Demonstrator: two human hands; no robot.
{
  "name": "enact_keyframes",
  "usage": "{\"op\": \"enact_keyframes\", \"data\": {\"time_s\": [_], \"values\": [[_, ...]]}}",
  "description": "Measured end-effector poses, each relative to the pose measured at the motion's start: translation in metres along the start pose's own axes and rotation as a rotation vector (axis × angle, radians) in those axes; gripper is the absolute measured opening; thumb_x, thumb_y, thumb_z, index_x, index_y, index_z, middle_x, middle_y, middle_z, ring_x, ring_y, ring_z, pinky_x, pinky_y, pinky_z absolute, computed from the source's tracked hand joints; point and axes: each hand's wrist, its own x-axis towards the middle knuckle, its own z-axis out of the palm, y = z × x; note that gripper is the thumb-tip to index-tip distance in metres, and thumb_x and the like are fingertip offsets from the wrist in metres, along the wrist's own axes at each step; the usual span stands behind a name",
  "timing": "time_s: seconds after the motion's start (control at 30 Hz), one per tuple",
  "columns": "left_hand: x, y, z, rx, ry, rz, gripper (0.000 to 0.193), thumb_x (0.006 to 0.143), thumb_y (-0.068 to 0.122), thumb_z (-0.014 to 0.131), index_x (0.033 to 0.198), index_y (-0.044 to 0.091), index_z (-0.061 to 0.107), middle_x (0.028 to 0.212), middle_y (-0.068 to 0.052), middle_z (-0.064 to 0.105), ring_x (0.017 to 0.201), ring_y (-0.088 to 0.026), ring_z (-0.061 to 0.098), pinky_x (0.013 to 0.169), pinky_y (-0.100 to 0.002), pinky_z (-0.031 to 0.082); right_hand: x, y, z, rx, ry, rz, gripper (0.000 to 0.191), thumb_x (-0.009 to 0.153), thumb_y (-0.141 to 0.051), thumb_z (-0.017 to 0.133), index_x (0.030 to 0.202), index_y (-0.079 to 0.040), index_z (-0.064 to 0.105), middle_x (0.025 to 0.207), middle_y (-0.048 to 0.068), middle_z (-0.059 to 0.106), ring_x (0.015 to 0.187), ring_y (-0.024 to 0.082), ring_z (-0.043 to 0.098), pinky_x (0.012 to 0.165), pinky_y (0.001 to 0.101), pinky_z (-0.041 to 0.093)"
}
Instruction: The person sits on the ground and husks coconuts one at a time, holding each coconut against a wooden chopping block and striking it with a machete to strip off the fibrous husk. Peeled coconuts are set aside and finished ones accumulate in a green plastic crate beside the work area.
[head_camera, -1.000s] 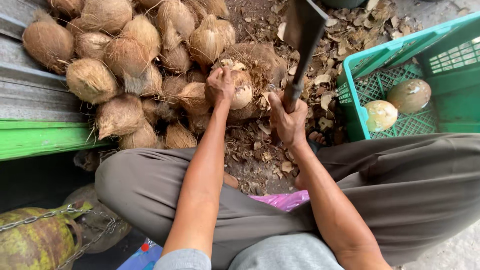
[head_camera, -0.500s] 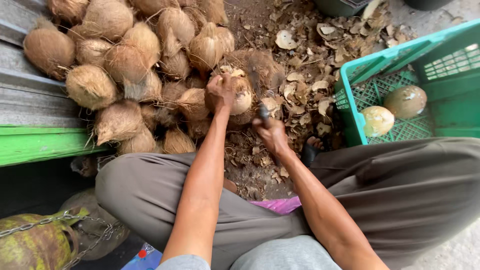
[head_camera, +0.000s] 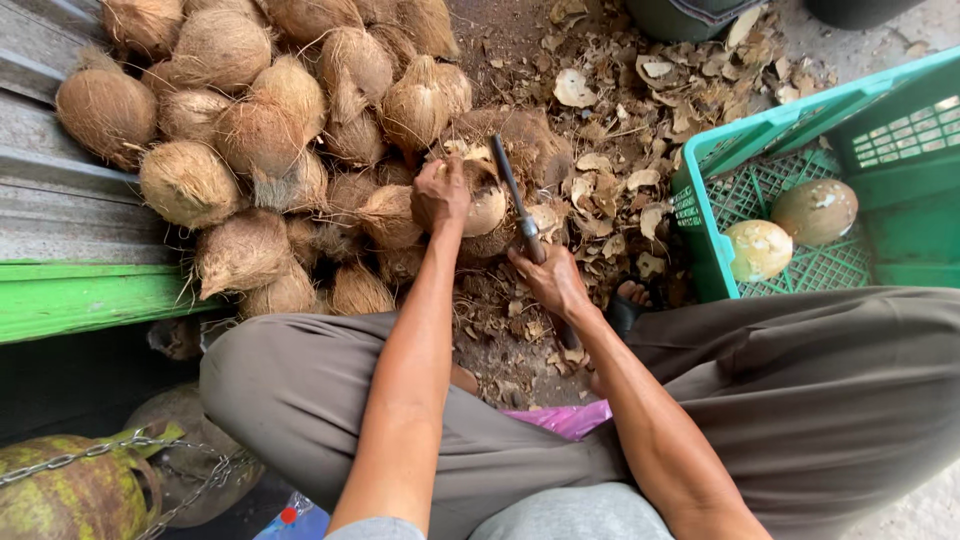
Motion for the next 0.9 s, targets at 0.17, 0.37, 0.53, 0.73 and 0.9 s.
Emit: {"op": "enact_keyframes", "data": {"time_s": [0.17,0.37,0.53,0.73,0.9], "values": [[0.007,-0.019,0.006,0.051,0.072,0.029,0.05,0.091,0.056,0.062,0.105,0.009,0.072,0.101,-0.009,0.073,0.075,-0.018,0.066,0.064,-0.04,0.054,0.005,0.024,0.001,0.225,0.124,-0.437,0.047,0.101,-0.041,0.064,0.067,-0.016,0.043,0.057,-0.004,0.048,0.047,0.009,0.042,0.041,0.0311,0.037],[0.009,-0.026,0.009,-0.121,0.063,0.155,0.055,0.094,0.061,0.061,0.096,0.007,0.074,0.094,-0.012,0.076,0.078,-0.022,0.066,0.07,-0.044,0.052,0.024,0.04,0.009,-0.234,-0.033,0.06,0.051,0.098,-0.043,0.067,0.063,-0.009,0.055,0.053,0.001,0.05,0.043,0.014,0.044,0.04,0.0337,0.035],[0.005,-0.019,0.0,-0.02,0.004,-0.059,0.049,0.096,0.055,0.055,0.099,0.011,0.078,0.094,-0.009,0.079,0.075,-0.023,0.065,0.068,-0.045,0.05,0.017,0.025,-0.001,0.107,-0.017,0.063,0.036,0.095,-0.037,0.066,0.075,-0.011,0.051,0.055,-0.001,0.051,0.041,0.012,0.046,0.037,0.0319,0.041],[-0.001,-0.021,-0.003,0.093,-0.004,-0.158,0.058,0.088,0.057,0.065,0.129,0.017,0.068,0.117,-0.009,0.076,0.092,-0.022,0.073,0.08,-0.04,0.057,0.013,0.025,0.007,0.285,0.129,-0.252,0.037,0.098,-0.03,0.065,0.071,-0.009,0.049,0.057,0.001,0.051,0.042,0.012,0.046,0.037,0.0304,0.043],[0.005,-0.015,0.001,-0.051,-0.01,0.003,0.071,0.077,0.058,0.071,0.132,0.013,0.065,0.131,-0.012,0.069,0.109,-0.024,0.072,0.09,-0.042,0.055,0.024,0.053,0.021,0.083,-0.05,0.188,0.029,0.095,-0.022,0.069,0.077,-0.014,0.048,0.058,0.0,0.052,0.043,0.013,0.044,0.039,0.0321,0.04]]}}
